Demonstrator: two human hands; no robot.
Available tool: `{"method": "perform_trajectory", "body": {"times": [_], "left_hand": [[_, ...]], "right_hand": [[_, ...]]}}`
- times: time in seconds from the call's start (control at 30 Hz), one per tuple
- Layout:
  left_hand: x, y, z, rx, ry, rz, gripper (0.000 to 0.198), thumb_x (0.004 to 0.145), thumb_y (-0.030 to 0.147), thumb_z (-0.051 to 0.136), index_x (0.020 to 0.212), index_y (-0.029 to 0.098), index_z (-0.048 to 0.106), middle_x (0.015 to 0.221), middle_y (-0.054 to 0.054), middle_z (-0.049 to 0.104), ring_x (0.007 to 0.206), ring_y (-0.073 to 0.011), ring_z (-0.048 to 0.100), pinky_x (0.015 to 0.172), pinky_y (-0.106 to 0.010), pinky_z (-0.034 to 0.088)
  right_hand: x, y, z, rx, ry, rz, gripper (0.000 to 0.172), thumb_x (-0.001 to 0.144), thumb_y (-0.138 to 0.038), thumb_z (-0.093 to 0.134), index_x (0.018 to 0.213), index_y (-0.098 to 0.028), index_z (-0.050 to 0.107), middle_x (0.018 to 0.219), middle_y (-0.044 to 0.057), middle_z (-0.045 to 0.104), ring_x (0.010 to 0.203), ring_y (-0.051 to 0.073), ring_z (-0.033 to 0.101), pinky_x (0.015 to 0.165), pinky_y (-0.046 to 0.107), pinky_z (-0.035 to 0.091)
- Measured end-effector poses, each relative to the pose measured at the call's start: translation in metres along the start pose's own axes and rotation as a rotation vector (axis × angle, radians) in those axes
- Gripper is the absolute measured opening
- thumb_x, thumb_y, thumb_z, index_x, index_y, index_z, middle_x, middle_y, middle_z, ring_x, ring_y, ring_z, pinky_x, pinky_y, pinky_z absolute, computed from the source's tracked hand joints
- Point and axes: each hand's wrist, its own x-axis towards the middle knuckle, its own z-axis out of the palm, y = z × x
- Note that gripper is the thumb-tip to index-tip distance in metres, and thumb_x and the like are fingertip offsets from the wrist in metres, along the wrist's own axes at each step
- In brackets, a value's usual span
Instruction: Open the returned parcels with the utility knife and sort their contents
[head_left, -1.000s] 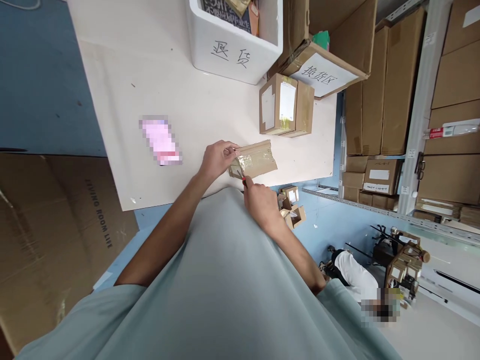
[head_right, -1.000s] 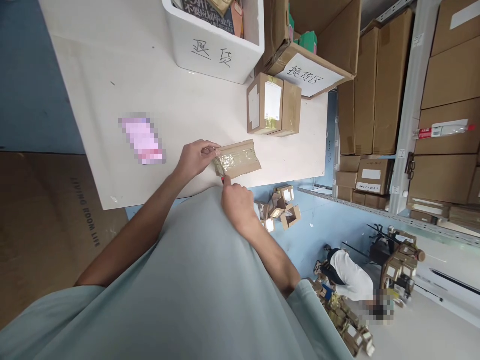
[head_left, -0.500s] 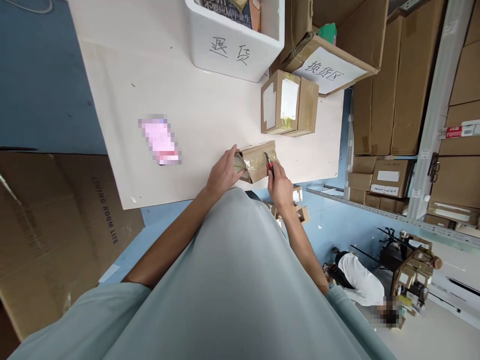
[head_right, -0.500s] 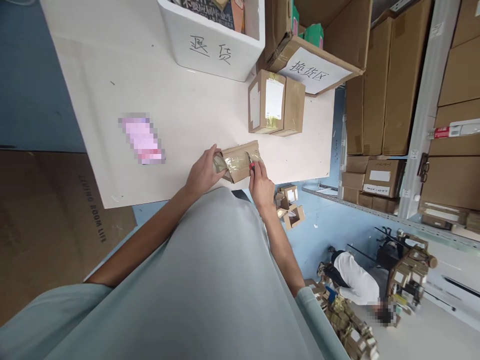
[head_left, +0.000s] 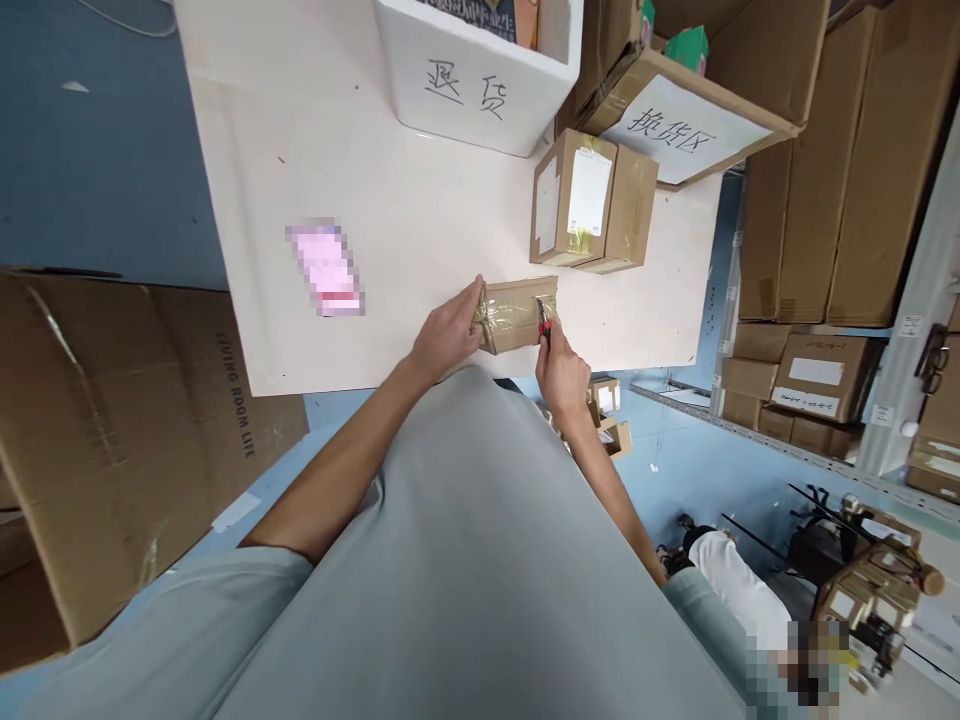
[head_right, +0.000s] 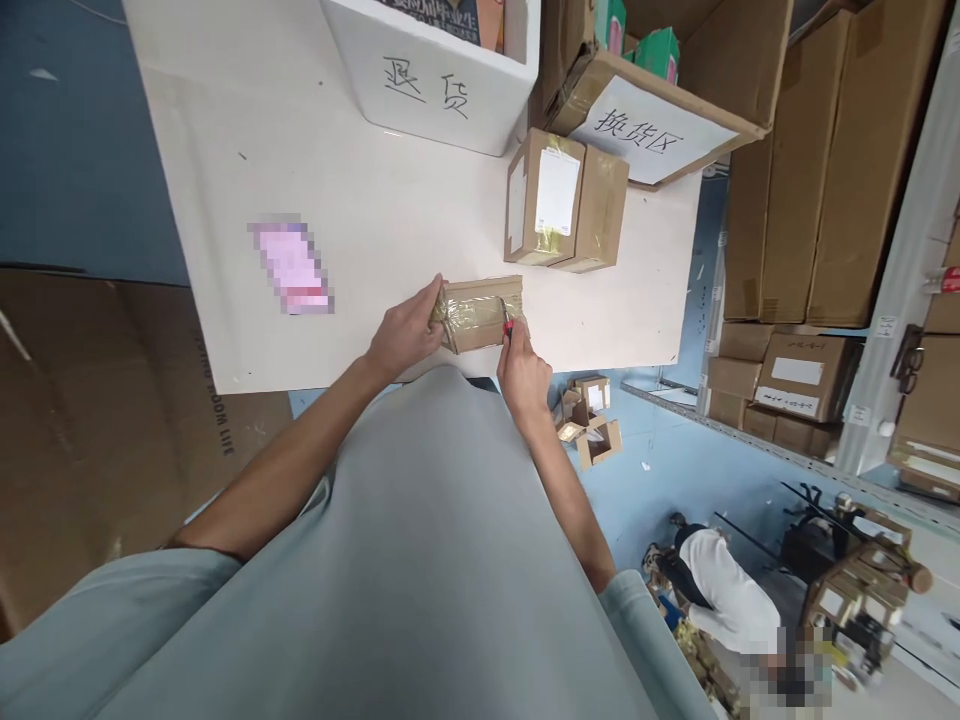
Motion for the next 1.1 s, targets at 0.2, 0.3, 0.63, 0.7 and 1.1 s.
{"method": "perform_trajectory", "body": {"times": [0.2,0.3,0.63,0.7,1.1], "left_hand": [[0.008,-0.004,-0.018,0.049,-0.051,0.001,0.091,0.084,0.019,0.057,0.174,0.015,0.042,0.166,-0.016,0.061,0.144,-0.0354,0.065,0.120,-0.048,0.055],[0.005,0.010,-0.024,0.090,-0.057,-0.021,0.093,0.083,0.019,0.062,0.174,0.016,0.043,0.162,-0.016,0.064,0.144,-0.0379,0.065,0.120,-0.051,0.055],[0.003,0.055,-0.007,0.141,0.003,-0.043,0.079,0.086,0.028,0.069,0.163,0.027,0.054,0.161,-0.012,0.064,0.158,-0.0400,0.053,0.136,-0.064,0.035],[0.005,0.056,-0.003,0.149,0.013,-0.039,0.076,0.088,0.030,0.069,0.163,0.028,0.054,0.159,-0.013,0.065,0.159,-0.0393,0.052,0.138,-0.066,0.030],[0.004,0.063,0.003,0.225,0.011,-0.048,0.069,0.094,0.033,0.063,0.161,0.027,0.052,0.157,-0.013,0.067,0.162,-0.0371,0.049,0.139,-0.065,0.027]], "right_hand": [[0.001,0.004,0.002,-0.013,-0.020,-0.064,0.060,0.119,-0.033,0.022,0.175,-0.016,0.035,0.152,0.022,0.070,0.109,0.031,0.079,0.091,0.038,0.058],[0.004,0.013,-0.002,0.048,-0.026,-0.090,0.058,0.119,-0.033,0.024,0.174,-0.019,0.036,0.153,0.020,0.070,0.110,0.030,0.078,0.091,0.037,0.058],[-0.014,0.022,-0.032,0.288,-0.209,-0.189,0.054,0.117,-0.042,0.046,0.169,-0.030,0.051,0.118,0.006,0.086,0.096,0.028,0.082,0.093,0.036,0.059],[-0.014,0.021,-0.037,0.299,-0.234,-0.197,0.052,0.118,-0.041,0.046,0.169,-0.031,0.052,0.120,0.006,0.086,0.095,0.027,0.083,0.094,0.035,0.059],[-0.004,0.018,-0.047,0.310,-0.307,-0.246,0.047,0.118,-0.032,0.042,0.161,-0.021,0.058,0.117,0.009,0.086,0.105,0.029,0.080,0.093,0.035,0.056]]}}
